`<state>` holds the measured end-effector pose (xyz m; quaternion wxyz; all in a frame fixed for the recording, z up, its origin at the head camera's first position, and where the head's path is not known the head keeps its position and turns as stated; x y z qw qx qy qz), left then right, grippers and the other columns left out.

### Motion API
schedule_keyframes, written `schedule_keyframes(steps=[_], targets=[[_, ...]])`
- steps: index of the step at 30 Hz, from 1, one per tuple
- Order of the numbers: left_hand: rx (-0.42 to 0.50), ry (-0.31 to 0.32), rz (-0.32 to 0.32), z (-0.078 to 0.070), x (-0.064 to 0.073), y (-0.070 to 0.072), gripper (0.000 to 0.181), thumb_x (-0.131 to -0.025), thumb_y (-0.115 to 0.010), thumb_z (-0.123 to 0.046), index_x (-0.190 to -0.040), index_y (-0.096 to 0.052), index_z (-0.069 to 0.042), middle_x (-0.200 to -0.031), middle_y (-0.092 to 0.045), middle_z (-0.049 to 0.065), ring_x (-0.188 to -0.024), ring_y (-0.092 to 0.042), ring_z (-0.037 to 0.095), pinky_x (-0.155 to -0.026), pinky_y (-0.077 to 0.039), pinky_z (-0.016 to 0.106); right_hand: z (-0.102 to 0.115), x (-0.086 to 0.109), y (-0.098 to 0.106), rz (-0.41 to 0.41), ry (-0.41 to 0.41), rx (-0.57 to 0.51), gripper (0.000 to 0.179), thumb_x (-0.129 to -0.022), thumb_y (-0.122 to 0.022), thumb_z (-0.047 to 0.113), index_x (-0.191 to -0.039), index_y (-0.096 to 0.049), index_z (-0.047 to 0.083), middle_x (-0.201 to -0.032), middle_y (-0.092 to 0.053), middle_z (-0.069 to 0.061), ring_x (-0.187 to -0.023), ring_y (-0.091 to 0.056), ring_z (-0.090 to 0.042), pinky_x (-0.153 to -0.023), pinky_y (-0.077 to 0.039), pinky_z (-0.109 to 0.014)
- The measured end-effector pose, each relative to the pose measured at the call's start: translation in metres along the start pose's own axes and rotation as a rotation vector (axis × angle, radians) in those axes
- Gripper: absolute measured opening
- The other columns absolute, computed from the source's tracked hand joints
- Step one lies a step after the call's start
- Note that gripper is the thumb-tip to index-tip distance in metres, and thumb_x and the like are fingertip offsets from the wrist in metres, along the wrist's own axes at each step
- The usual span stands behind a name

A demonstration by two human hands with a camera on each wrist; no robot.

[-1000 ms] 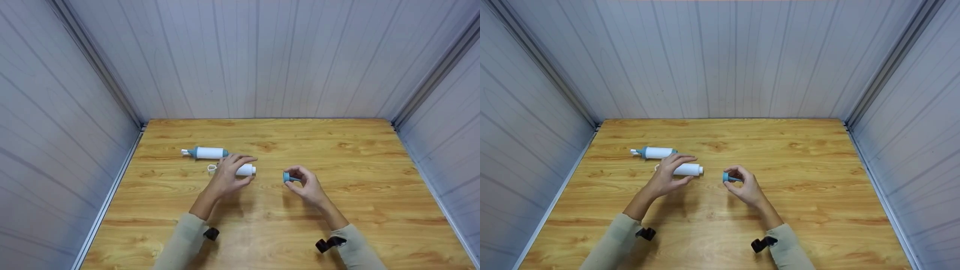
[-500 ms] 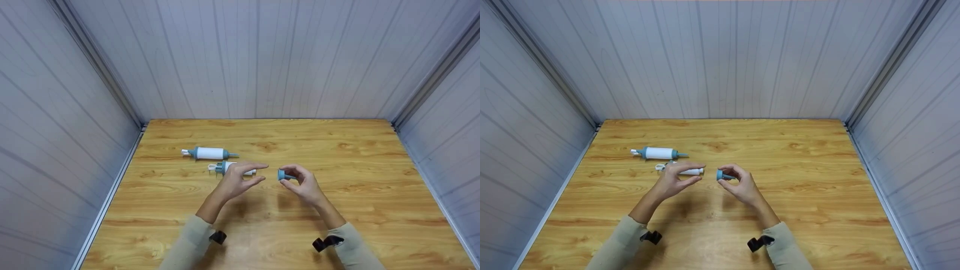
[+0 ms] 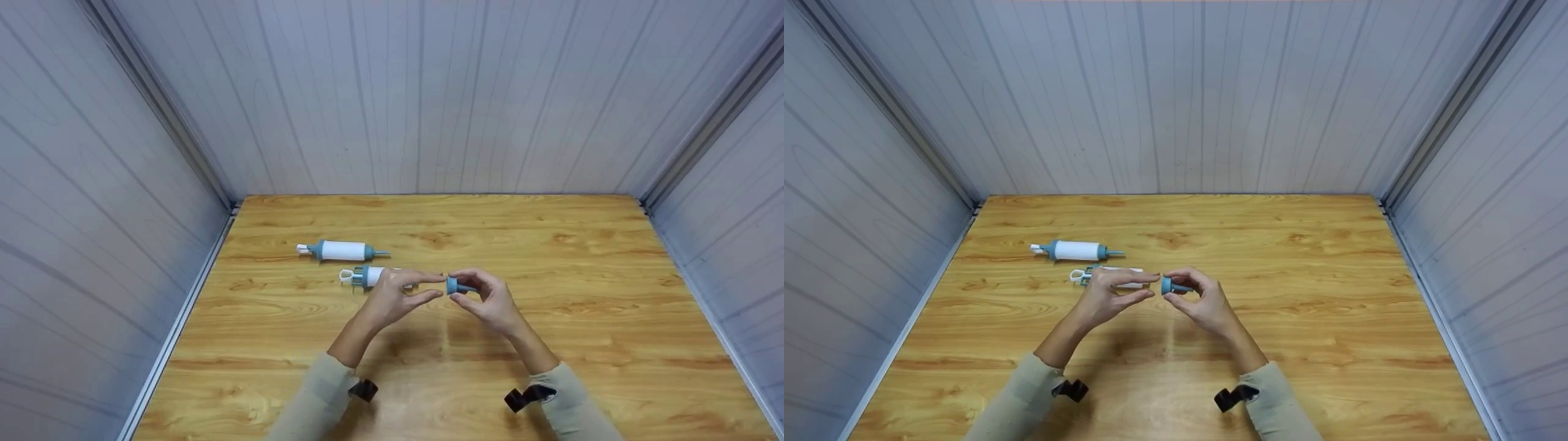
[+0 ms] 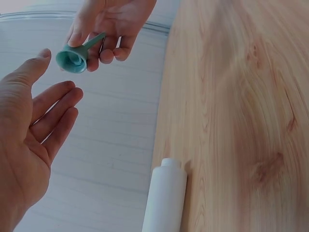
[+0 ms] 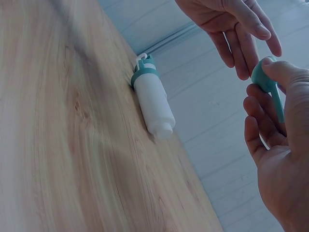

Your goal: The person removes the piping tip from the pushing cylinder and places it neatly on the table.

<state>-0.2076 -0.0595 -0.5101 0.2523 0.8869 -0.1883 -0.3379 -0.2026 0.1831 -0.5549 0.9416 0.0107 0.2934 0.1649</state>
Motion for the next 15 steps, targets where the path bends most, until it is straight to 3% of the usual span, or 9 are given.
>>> schedule_keyframes(steps=[4, 9, 11, 13, 15], targets=[[0.001, 0.001, -0.003, -0.0013, -0.0005, -0.0016, 0.027, -0.102, -0.084, -0.016, -0.128, -0.086, -0.01, -0.119, -0.088, 0.009, -0.09, -0.085, 0.021, -0.078, -0.063, 0.024, 0.0006, -0.0005, -0.0022, 0.008, -0.01, -0.003, 0.039, -0.092, -0.071, -0.025, -0.131, -0.066, -0.019, -0.123, -0.077, 0.015, -0.11, -0.074, 0.0, -0.099, -0.06, -0.017], [0.026, 0.024, -0.011, -0.0009, -0.0008, -0.0029, 0.027, -0.101, -0.084, -0.015, -0.127, -0.086, -0.007, -0.117, -0.088, 0.012, -0.091, -0.087, 0.027, -0.076, -0.07, 0.04, 0.0014, -0.0019, -0.0043, 0.009, -0.011, -0.008, 0.039, -0.092, -0.07, -0.025, -0.13, -0.066, -0.019, -0.119, -0.077, 0.015, -0.109, -0.074, 0.0, -0.098, -0.061, -0.018], [0.033, 0.032, -0.013, -0.0003, -0.0007, -0.0032, 0.027, -0.101, -0.084, -0.014, -0.127, -0.086, -0.007, -0.117, -0.088, 0.012, -0.087, -0.086, 0.025, -0.074, -0.069, 0.041, 0.0018, -0.0028, -0.0054, 0.012, -0.01, -0.013, 0.038, -0.093, -0.07, -0.025, -0.13, -0.066, -0.019, -0.118, -0.077, 0.015, -0.108, -0.074, 0.0, -0.098, -0.061, -0.018], [0.031, 0.037, -0.016, 0.0003, -0.0005, -0.0032, 0.027, -0.1, -0.085, -0.014, -0.126, -0.086, -0.007, -0.117, -0.088, 0.012, -0.083, -0.084, 0.023, -0.072, -0.067, 0.038, 0.002, -0.0037, -0.0064, 0.014, -0.007, -0.021, 0.037, -0.093, -0.071, -0.025, -0.129, -0.066, -0.019, -0.117, -0.077, 0.015, -0.108, -0.075, 0.0, -0.097, -0.061, -0.018], [0.028, 0.039, -0.018, 0.0006, -0.0005, -0.0033, 0.027, -0.1, -0.085, -0.014, -0.126, -0.086, -0.007, -0.117, -0.087, 0.011, -0.091, -0.087, 0.022, -0.077, -0.068, 0.032, 0.0021, -0.0044, -0.0072, 0.013, -0.001, -0.027, 0.037, -0.093, -0.071, -0.025, -0.129, -0.066, -0.02, -0.117, -0.077, 0.014, -0.107, -0.075, 0.0, -0.097, -0.061, -0.018]])
Point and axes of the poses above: each hand's wrist, its own x-axis away from the middle knuckle, its own y-axis out of the back of the hand, z = x × y, the point moved 1 cm from there along -x, towards the middle knuckle
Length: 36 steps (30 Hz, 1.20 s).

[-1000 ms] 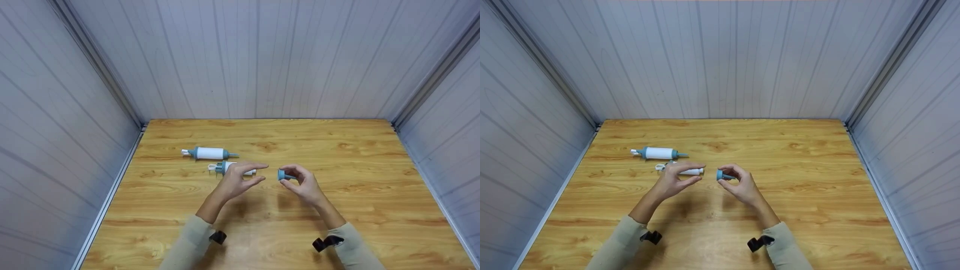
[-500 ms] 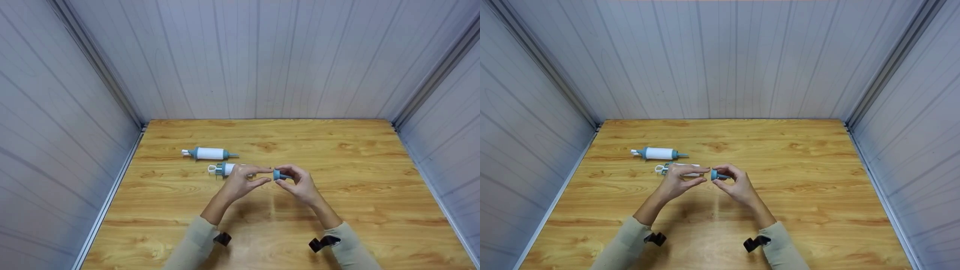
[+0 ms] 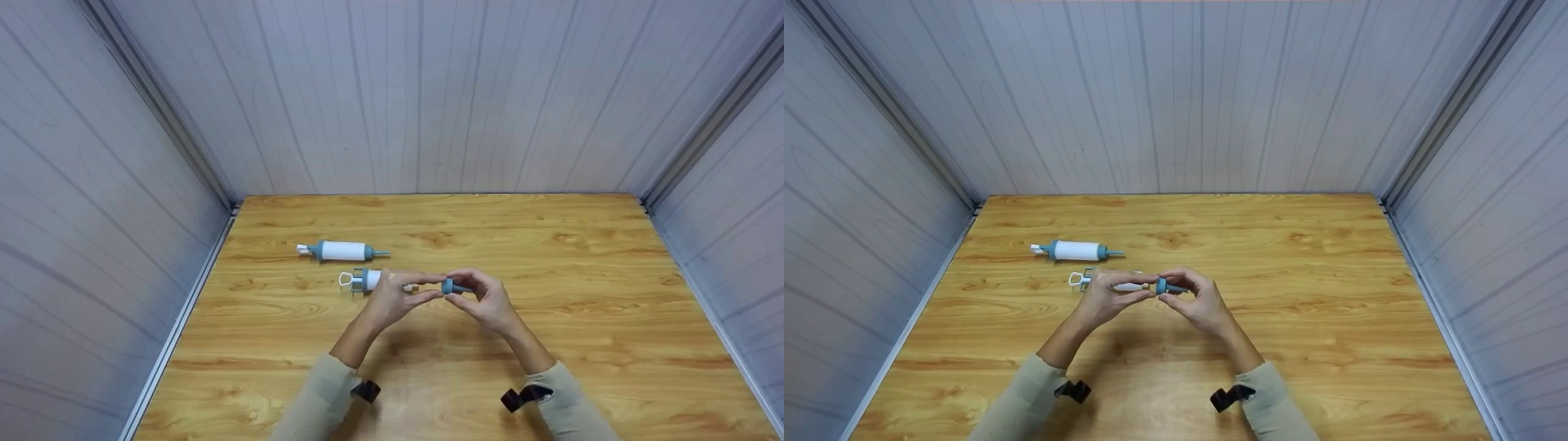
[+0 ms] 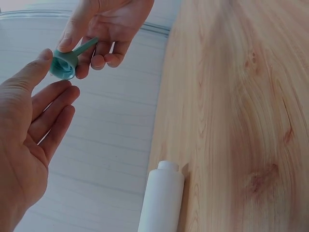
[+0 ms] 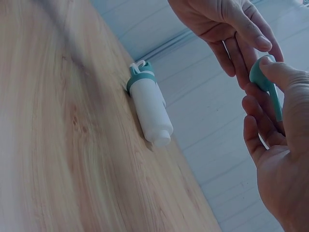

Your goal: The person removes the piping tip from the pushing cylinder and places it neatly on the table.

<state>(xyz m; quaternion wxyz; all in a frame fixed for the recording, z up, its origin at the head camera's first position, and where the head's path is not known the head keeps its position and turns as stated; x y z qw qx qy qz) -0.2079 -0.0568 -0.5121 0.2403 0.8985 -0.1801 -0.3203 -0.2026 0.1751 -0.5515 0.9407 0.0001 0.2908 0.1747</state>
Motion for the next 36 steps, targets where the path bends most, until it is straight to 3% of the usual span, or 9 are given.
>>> schedule_keyframes(steps=[4, 15, 23, 31, 36], targets=[[-0.004, 0.006, -0.005, 0.0, 0.0, -0.001, 0.027, -0.1, -0.085, -0.014, -0.126, -0.087, -0.008, -0.117, -0.088, 0.01, -0.106, -0.087, 0.025, -0.087, -0.069, 0.031, 0.0, 0.0, -0.001, -0.003, 0.008, -0.008, 0.037, -0.092, -0.071, -0.026, -0.128, -0.065, -0.021, -0.117, -0.078, 0.014, -0.108, -0.075, 0.0, -0.098, -0.062, -0.018], [-0.02, 0.002, -0.019, 0.0, 0.0, -0.001, 0.026, -0.099, -0.087, -0.014, -0.124, -0.087, -0.008, -0.116, -0.088, 0.009, -0.108, -0.087, 0.025, -0.094, -0.069, 0.045, 0.001, 0.001, 0.0, 0.002, -0.001, 0.006, 0.037, -0.094, -0.073, -0.021, -0.13, -0.065, -0.02, -0.117, -0.077, 0.014, -0.108, -0.075, -0.001, -0.097, -0.062, -0.019], [-0.005, -0.032, -0.039, -0.001, -0.001, 0.002, 0.024, -0.099, -0.087, -0.011, -0.122, -0.088, -0.005, -0.112, -0.088, 0.012, -0.091, -0.088, 0.027, -0.078, -0.069, 0.035, 0.0, 0.005, 0.005, -0.01, -0.004, 0.03, 0.043, -0.092, -0.071, -0.025, -0.134, -0.062, -0.02, -0.118, -0.076, 0.013, -0.107, -0.075, -0.002, -0.094, -0.062, -0.018], [0.033, -0.019, -0.071, 0.001, -0.001, 0.009, 0.024, -0.099, -0.087, -0.01, -0.122, -0.088, -0.006, -0.114, -0.088, 0.012, -0.104, -0.087, 0.031, -0.09, -0.071, 0.039, -0.002, 0.011, 0.012, -0.064, -0.021, 0.025, 0.04, -0.09, -0.071, -0.027, -0.128, -0.063, -0.022, -0.116, -0.077, 0.009, -0.099, -0.076, -0.01, -0.089, -0.062, -0.018], [0.032, -0.02, -0.081, 0.001, -0.001, 0.011, 0.023, -0.098, -0.087, -0.01, -0.121, -0.088, -0.006, -0.114, -0.088, 0.012, -0.104, -0.087, 0.031, -0.091, -0.071, 0.043, -0.002, 0.012, 0.012, -0.079, -0.011, 0.028, 0.033, -0.089, -0.07, -0.028, -0.121, -0.065, -0.023, -0.114, -0.078, 0.007, -0.098, -0.074, -0.003, -0.087, -0.062, -0.017]])
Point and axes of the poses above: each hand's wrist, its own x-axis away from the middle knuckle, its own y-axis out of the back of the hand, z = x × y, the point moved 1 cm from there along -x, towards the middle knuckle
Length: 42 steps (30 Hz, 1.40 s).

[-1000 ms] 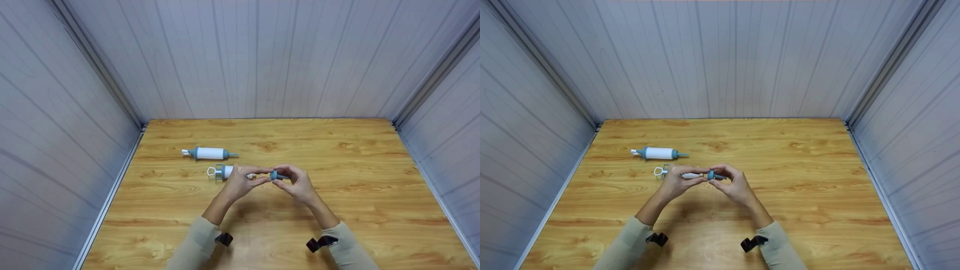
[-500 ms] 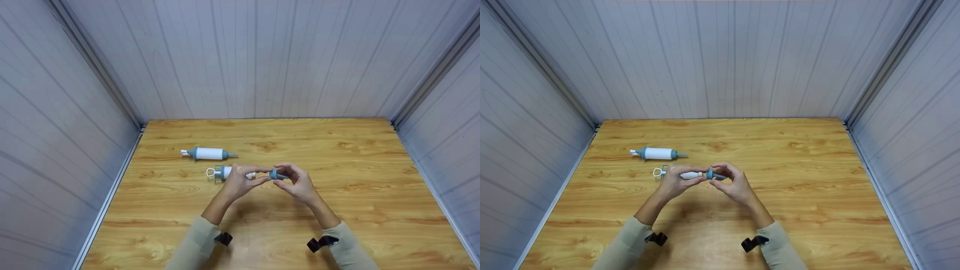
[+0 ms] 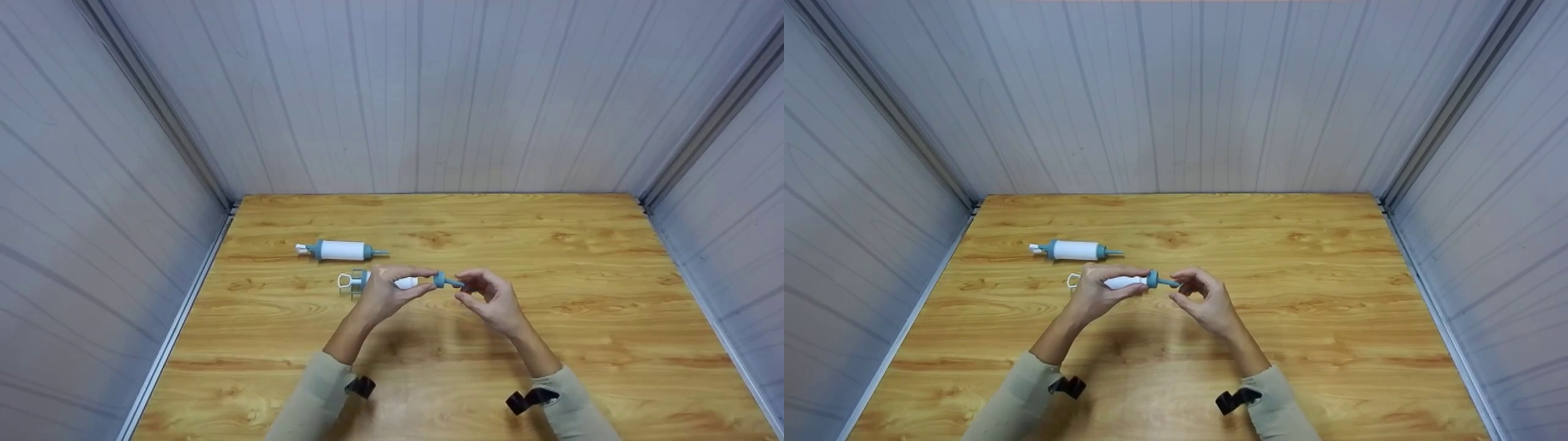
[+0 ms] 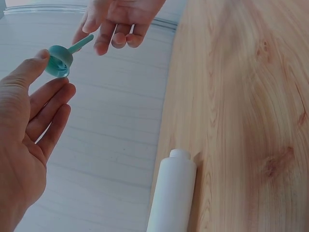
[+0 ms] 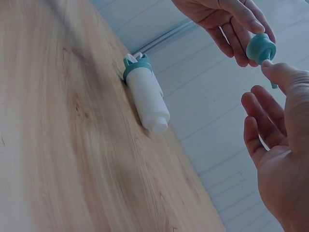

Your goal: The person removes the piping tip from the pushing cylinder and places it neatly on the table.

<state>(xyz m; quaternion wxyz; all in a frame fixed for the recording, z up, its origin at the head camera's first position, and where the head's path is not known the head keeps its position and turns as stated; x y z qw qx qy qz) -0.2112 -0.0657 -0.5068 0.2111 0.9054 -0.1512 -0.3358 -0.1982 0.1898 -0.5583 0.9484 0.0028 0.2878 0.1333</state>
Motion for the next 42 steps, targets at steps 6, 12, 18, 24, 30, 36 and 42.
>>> schedule_keyframes(steps=[6, 12, 18, 24, 30, 36, 42], targets=[[0.018, -0.012, 0.009, 0.002, 0.0, 0.001, 0.025, -0.097, -0.088, -0.01, -0.122, -0.088, -0.006, -0.115, -0.088, 0.013, -0.105, -0.087, 0.031, -0.09, -0.07, 0.051, -0.001, -0.001, -0.001, -0.018, 0.023, 0.013, 0.023, -0.091, -0.069, -0.027, -0.113, -0.07, -0.02, -0.109, -0.079, 0.009, -0.095, -0.073, 0.001, -0.084, -0.06, -0.016], [0.021, -0.017, 0.022, 0.003, 0.001, 0.0, 0.025, -0.098, -0.088, -0.011, -0.123, -0.088, -0.006, -0.114, -0.088, 0.013, -0.104, -0.087, 0.031, -0.088, -0.071, 0.051, -0.001, 0.0, -0.001, -0.046, 0.021, 0.016, 0.017, -0.094, -0.068, -0.026, -0.108, -0.073, -0.019, -0.106, -0.079, 0.012, -0.095, -0.074, 0.001, -0.084, -0.061, -0.015], [0.012, -0.027, 0.015, 0.004, 0.001, 0.0, 0.024, -0.098, -0.087, -0.012, -0.122, -0.088, -0.006, -0.113, -0.088, 0.011, -0.102, -0.088, 0.03, -0.088, -0.071, 0.042, -0.001, -0.001, -0.001, -0.066, 0.025, 0.009, 0.017, -0.093, -0.068, -0.027, -0.107, -0.073, -0.019, -0.106, -0.079, 0.011, -0.096, -0.074, 0.0, -0.085, -0.061, -0.015], [0.014, -0.03, 0.015, 0.002, 0.0, -0.003, 0.024, -0.098, -0.088, -0.013, -0.121, -0.088, -0.007, -0.112, -0.089, 0.011, -0.1, -0.088, 0.028, -0.085, -0.071, 0.037, 0.001, -0.003, -0.004, -0.071, 0.016, 0.009, 0.016, -0.094, -0.069, -0.026, -0.106, -0.075, -0.019, -0.106, -0.081, 0.012, -0.097, -0.076, 0.0, -0.086, -0.062, -0.016], [0.025, 0.007, 0.028, 0.002, 0.001, -0.004, 0.025, -0.098, -0.089, -0.015, -0.121, -0.088, -0.007, -0.113, -0.089, 0.01, -0.103, -0.088, 0.028, -0.086, -0.07, 0.036, 0.002, -0.004, -0.008, -0.078, 0.01, 0.005, 0.014, -0.094, -0.068, -0.026, -0.106, -0.075, -0.019, -0.106, -0.081, 0.014, -0.097, -0.077, 0.0, -0.086, -0.061, -0.015], [0.031, 0.016, 0.016, 0.002, 0.002, -0.005, 0.024, -0.096, -0.09, -0.014, -0.12, -0.088, -0.006, -0.112, -0.089, 0.01, -0.103, -0.088, 0.026, -0.089, -0.07, 0.037, 0.002, -0.006, -0.011, -0.106, 0.02, -0.012, 0.014, -0.093, -0.068, -0.027, -0.104, -0.074, -0.021, -0.103, -0.082, 0.011, -0.095, -0.076, 0.0, -0.085, -0.061, -0.015], [0.034, 0.055, 0.021, 0.0, 0.002, -0.003, 0.024, -0.097, -0.09, -0.015, -0.119, -0.088, -0.007, -0.112, -0.089, 0.009, -0.105, -0.087, 0.027, -0.092, -0.07, 0.037, 0.003, -0.008, -0.016, -0.121, 0.022, -0.05, 0.013, -0.093, -0.067, -0.028, -0.104, -0.072, -0.022, -0.103, -0.083, 0.007, -0.095, -0.076, 0.0, -0.084, -0.06, -0.015]])
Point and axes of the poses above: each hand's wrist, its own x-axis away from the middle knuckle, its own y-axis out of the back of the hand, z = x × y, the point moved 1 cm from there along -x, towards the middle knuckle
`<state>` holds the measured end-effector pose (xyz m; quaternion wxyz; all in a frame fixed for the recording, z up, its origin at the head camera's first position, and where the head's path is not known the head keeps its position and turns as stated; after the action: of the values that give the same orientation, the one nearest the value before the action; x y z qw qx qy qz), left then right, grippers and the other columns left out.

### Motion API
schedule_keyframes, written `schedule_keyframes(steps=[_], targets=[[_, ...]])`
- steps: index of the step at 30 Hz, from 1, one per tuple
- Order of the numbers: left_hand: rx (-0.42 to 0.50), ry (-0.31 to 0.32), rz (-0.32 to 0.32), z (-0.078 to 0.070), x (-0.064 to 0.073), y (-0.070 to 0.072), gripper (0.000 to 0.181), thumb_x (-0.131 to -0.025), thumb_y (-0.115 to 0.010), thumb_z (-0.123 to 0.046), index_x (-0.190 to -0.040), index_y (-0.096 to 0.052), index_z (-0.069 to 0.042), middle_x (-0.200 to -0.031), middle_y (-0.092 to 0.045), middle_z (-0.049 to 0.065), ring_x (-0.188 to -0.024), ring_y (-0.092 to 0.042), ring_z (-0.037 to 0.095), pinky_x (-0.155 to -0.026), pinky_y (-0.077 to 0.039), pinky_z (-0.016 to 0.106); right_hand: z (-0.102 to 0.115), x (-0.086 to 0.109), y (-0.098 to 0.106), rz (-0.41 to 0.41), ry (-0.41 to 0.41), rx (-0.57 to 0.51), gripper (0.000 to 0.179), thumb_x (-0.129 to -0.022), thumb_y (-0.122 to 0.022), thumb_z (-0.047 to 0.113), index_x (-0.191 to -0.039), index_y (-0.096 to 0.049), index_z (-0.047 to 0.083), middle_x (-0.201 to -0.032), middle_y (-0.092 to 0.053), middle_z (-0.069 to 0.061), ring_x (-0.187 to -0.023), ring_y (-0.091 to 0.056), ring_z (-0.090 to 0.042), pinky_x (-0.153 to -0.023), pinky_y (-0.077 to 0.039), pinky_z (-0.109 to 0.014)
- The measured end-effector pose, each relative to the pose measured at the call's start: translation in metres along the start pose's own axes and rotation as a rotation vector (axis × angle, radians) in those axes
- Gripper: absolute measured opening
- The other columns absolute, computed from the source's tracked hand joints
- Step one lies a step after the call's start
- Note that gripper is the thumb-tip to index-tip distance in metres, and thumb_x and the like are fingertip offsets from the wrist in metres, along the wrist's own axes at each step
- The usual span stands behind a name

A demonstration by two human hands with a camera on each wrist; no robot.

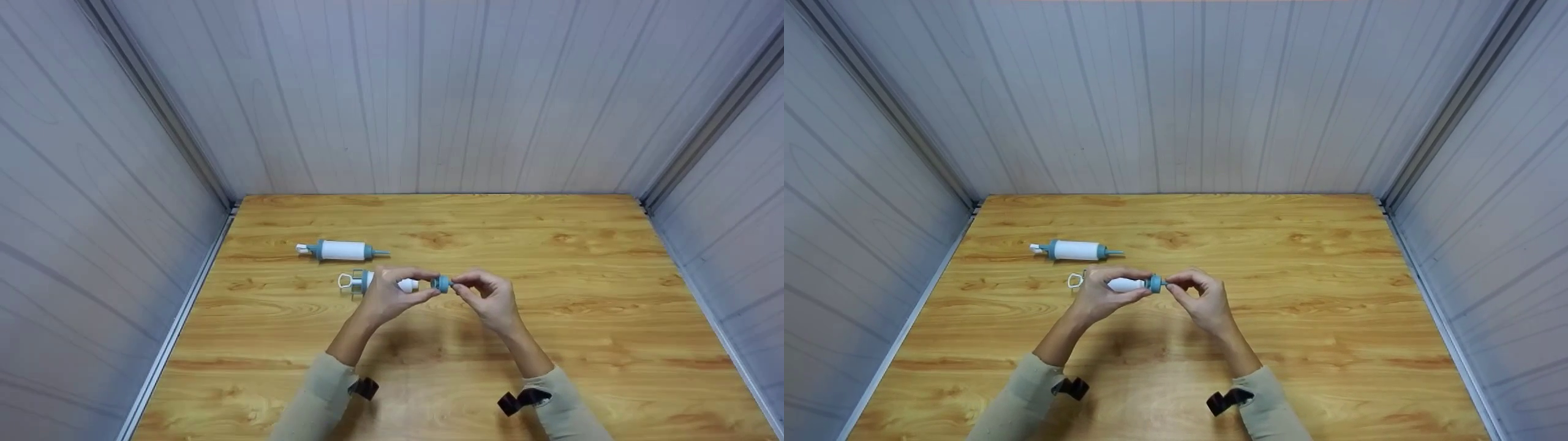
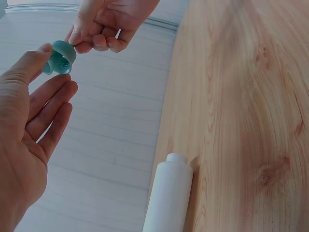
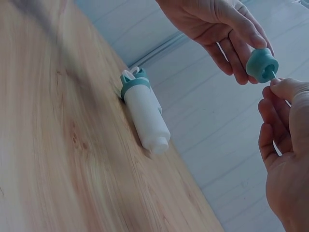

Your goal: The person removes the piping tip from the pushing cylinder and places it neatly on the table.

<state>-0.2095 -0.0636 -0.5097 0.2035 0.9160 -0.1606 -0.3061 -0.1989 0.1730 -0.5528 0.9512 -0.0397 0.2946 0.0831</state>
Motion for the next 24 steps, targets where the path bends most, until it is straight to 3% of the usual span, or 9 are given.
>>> schedule_keyframes(steps=[16, 24], targets=[[0.015, 0.085, 0.008, -0.0039, -0.0005, 0.0003, 0.025, -0.097, -0.09, -0.019, -0.12, -0.088, -0.008, -0.114, -0.089, 0.008, -0.109, -0.086, 0.028, -0.095, -0.069, 0.039, 0.0069, -0.0013, -0.0065, -0.04, 0.007, -0.02, 0.011, -0.093, -0.068, -0.027, -0.103, -0.072, -0.025, -0.101, -0.083, 0.01, -0.088, -0.076, 0.001, -0.08, -0.061, -0.014], [0.014, 0.071, 0.012, -0.0056, -0.0016, 0.0002, 0.024, -0.098, -0.09, -0.019, -0.119, -0.088, -0.007, -0.114, -0.089, 0.009, -0.109, -0.086, 0.028, -0.095, -0.069, 0.041, 0.0062, -0.0011, -0.0052, -0.027, 0.01, -0.033, 0.012, -0.093, -0.067, -0.027, -0.105, -0.071, -0.026, -0.102, -0.083, 0.008, -0.088, -0.077, -0.002, -0.08, -0.062, -0.015]])
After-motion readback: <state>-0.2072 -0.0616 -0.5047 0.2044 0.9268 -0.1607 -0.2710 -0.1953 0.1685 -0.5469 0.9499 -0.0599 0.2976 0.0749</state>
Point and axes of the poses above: each hand's wrist, its own x-axis away from the middle knuckle, its own y-axis out of the back of the hand, z = x × y, the point moved 1 cm from there along -x, towards the middle knuckle
